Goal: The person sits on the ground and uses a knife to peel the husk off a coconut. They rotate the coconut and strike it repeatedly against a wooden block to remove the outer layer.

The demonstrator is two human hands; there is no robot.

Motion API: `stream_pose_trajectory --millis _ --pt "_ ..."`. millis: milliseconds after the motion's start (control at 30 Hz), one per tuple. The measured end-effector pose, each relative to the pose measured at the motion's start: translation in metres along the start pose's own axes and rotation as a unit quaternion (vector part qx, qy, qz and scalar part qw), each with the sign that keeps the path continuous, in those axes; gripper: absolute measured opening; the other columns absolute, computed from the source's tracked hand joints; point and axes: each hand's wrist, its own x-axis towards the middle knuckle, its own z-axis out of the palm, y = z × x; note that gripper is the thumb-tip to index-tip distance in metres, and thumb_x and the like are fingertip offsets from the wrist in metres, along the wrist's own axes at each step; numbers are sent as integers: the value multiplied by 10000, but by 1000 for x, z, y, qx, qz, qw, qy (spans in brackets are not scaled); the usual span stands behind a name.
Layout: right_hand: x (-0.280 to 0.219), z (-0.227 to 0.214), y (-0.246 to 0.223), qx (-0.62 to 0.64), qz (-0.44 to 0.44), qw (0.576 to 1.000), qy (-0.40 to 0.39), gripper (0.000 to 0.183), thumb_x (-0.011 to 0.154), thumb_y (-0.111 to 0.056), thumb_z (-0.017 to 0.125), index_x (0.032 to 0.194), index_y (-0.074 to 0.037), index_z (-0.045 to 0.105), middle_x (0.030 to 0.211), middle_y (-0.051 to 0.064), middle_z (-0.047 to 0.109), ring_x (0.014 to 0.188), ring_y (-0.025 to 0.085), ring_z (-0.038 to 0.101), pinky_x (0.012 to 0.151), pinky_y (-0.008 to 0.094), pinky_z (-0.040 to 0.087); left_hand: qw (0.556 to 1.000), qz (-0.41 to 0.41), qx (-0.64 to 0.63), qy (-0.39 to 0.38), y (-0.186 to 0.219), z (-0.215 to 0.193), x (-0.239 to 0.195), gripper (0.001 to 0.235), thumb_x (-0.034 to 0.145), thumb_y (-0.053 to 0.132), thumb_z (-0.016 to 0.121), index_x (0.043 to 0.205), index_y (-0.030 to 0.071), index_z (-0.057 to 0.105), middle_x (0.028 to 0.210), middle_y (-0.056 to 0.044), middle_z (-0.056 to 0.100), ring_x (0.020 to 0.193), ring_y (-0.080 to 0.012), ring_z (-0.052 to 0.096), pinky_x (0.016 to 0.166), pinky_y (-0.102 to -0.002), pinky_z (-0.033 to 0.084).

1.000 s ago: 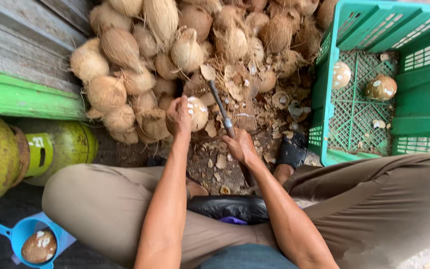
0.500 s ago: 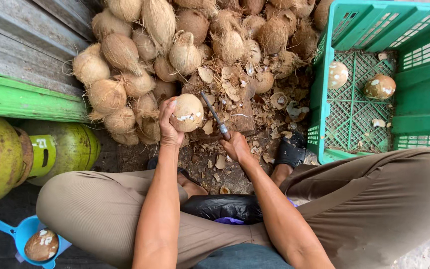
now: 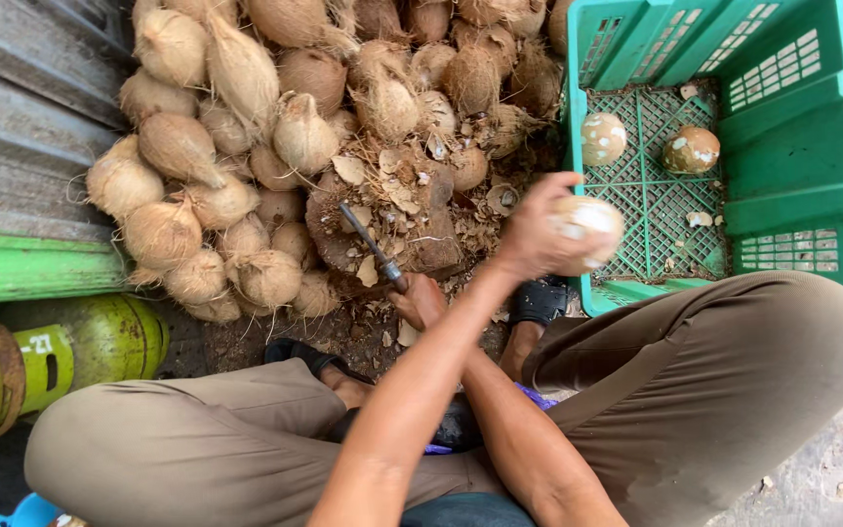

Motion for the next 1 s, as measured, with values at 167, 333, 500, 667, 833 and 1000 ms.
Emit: stream_pose_trajectory --millis 167,333,500,667,833,1000 --pt "-10 -11 -17 -4 34 999 -25 136 904 -171 645 834 -139 533 640 41 575 542 182 546 545 398 475 934 86 315 -144 -26 118 17 834 616 519 892 1295 187 541 1135 -106 570 1095 -290 584 919 -429 535" --pt "-10 -14 -18 -7 16 1000 -25 164 909 -180 653 822 -51 602 665 113 623 553 222 572 565 431 504 888 121 406 -178 -60 152 -12 825 530 445 879 1244 224 532 1166 -61 550 1121 -299 576 958 -458 514" --pt "-2 -12 -14 -7 26 999 -38 180 910 -206 631 811 -59 603 690 131 636 595 278 588 603 483 529 909 99 364 -179 -46 127 -6 861 571 370 851 1329 203 479 1129 -39 595 1072 -252 612 1003 -601 406" --pt "-7 -6 -24 -6 -25 999 28 278 888 -266 708 779 -38 592 671 130 639 641 266 622 650 421 503 950 193 218 112 -12 22 -15 491 875 307 710 1294 80 590 1165 -114 686 1137 -244 648 1057 -458 473" --pt "-25 0 -52 54 6 998 28 311 948 -309 671 766 -92 543 630 84 571 556 226 521 552 411 466 855 56 179 483 -21 -175 -70 404 976 183 667 1324 33 527 1283 -135 609 1225 -258 619 1107 -434 541" --pt "-50 1 -89 41 -11 999 -24 388 990 -334 662 730 -88 514 599 38 541 486 126 488 473 312 453 650 -272 62 707 -70 -296 -158 1016 806 299 845 1554 145 175 1603 -166 181 1430 -331 343 1076 -523 388"
